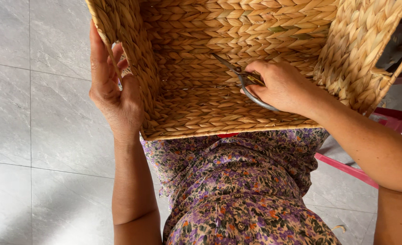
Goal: The person sits on the floor and wipes a woven water-hyacinth storage basket with a purple cloth, cleaning its outer sides, rim and interior. They then use scissors to trim loose fibers and stray strands from the basket's woven surface and edges.
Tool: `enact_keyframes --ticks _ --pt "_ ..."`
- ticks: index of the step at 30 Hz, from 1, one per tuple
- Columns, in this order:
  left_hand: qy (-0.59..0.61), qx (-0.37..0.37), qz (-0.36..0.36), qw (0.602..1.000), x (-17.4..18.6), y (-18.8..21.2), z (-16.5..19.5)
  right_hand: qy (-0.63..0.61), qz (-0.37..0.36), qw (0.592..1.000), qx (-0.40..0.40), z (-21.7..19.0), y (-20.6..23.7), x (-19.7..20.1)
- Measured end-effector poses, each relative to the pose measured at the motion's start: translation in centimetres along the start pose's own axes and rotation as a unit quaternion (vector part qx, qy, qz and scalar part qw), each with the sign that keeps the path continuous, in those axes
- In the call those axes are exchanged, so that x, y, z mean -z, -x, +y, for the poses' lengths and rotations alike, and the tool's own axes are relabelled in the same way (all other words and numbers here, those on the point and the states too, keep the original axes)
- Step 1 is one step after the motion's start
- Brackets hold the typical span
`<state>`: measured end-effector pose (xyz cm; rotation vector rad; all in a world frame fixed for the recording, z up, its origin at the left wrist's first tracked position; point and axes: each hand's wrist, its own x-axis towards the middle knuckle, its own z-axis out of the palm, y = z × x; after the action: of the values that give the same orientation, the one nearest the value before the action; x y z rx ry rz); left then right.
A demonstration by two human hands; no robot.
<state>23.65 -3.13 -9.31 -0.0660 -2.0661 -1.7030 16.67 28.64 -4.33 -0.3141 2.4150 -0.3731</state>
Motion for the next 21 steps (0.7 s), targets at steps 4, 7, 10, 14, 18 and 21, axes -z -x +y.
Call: enact_keyframes --ticks 4,7,10,14,18,21 --pt "-0.014 -0.004 -0.001 1.000 0.1 -0.1 -0.2 0.067 0.124 0.980 0.143 1.2 0.8 -0.1" --pt "-0.014 -0.001 -0.003 1.000 0.1 0.0 -0.2 0.110 0.158 0.967 0.168 1.9 1.1 -0.2" --pt "-0.013 0.001 -0.003 1.000 0.2 0.0 -0.3 0.136 0.141 0.971 0.139 1.8 1.0 -0.5" --pt "0.003 -0.002 -0.007 1.000 0.1 0.0 -0.1 0.157 0.143 0.964 0.158 0.8 0.6 -0.6" --pt "0.009 -0.004 -0.004 1.000 -0.1 -0.1 0.0 0.094 0.010 0.995 0.030 -0.1 -0.2 -0.4" --pt "0.012 -0.001 0.000 1.000 -0.2 -0.1 0.1 -0.052 -0.023 0.998 0.015 -0.2 -1.3 -0.4"
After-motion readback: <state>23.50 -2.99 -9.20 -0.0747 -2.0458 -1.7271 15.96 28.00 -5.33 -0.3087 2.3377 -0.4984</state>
